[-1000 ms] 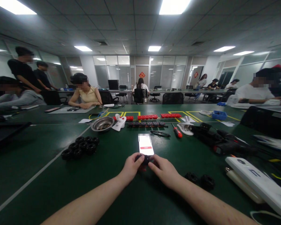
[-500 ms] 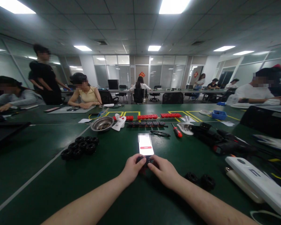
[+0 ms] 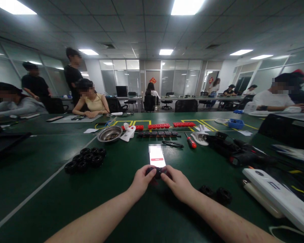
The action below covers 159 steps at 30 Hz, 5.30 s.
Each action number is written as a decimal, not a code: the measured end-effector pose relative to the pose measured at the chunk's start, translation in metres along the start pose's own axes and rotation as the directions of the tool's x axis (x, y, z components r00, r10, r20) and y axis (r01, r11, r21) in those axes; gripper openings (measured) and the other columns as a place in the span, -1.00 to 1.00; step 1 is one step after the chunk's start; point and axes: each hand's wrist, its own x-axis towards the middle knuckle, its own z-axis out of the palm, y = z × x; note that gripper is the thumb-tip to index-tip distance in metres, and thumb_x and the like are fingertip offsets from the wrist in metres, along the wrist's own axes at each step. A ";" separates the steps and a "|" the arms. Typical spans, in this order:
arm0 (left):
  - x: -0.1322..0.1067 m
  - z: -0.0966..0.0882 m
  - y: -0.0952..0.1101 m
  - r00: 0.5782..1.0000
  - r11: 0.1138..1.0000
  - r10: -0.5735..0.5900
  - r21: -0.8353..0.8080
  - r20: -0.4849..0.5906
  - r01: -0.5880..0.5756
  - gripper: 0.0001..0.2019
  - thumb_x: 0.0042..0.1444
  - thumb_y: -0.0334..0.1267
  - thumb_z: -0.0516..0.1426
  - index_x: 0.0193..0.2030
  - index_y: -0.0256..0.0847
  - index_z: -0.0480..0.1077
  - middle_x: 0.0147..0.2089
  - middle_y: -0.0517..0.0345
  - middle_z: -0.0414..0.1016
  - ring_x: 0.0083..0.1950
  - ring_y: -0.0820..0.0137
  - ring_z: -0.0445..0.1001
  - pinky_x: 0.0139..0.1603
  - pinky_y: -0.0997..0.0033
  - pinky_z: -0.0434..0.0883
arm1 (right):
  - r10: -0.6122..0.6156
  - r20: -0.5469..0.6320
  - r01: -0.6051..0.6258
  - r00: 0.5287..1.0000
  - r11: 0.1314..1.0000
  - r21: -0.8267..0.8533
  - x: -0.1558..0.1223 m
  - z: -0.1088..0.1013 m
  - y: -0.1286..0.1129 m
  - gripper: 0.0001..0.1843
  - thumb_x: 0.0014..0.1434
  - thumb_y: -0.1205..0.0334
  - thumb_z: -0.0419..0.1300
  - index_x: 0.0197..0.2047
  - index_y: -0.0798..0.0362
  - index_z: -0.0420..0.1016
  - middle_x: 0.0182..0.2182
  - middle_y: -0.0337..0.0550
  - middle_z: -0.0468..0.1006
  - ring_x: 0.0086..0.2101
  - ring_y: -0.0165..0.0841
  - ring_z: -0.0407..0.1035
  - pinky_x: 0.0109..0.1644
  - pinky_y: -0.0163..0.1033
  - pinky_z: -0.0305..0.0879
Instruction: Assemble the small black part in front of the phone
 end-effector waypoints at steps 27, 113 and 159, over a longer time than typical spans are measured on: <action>-0.002 0.001 0.001 0.999 0.999 0.034 0.003 -0.014 -0.034 -0.71 -0.10 -0.12 0.13 -0.30 -0.31 0.32 -0.37 0.15 0.40 -0.41 0.40 0.41 -0.40 0.39 0.38 | -0.023 0.009 0.023 1.000 1.000 -0.011 -0.002 -0.002 -0.001 -0.72 0.16 0.07 -0.06 -0.18 0.05 0.29 -0.39 -0.17 0.43 -0.41 -0.38 0.30 -0.38 -0.33 0.13; 0.000 0.005 -0.001 0.997 0.998 -0.065 0.025 -0.038 0.065 -0.72 -0.06 -0.11 0.09 -0.30 -0.30 0.27 -0.48 0.19 0.41 -0.60 0.49 0.40 -0.59 0.52 0.29 | -0.019 -0.008 0.020 1.000 0.998 0.067 0.002 0.002 0.003 -0.75 0.17 0.10 -0.07 -0.31 0.07 0.32 -0.45 -0.20 0.41 -0.45 -0.39 0.28 -0.42 -0.34 0.12; 0.000 0.002 -0.003 0.996 0.997 -0.079 0.011 0.051 0.078 -0.64 -0.06 -0.06 0.09 -0.26 -0.34 0.28 -0.51 0.19 0.40 -0.59 0.46 0.41 -0.55 0.48 0.33 | -0.036 0.029 0.035 0.999 0.998 0.049 0.001 0.003 0.001 -0.81 0.08 0.18 0.07 -0.23 0.07 0.33 -0.41 -0.19 0.43 -0.43 -0.39 0.29 -0.39 -0.34 0.14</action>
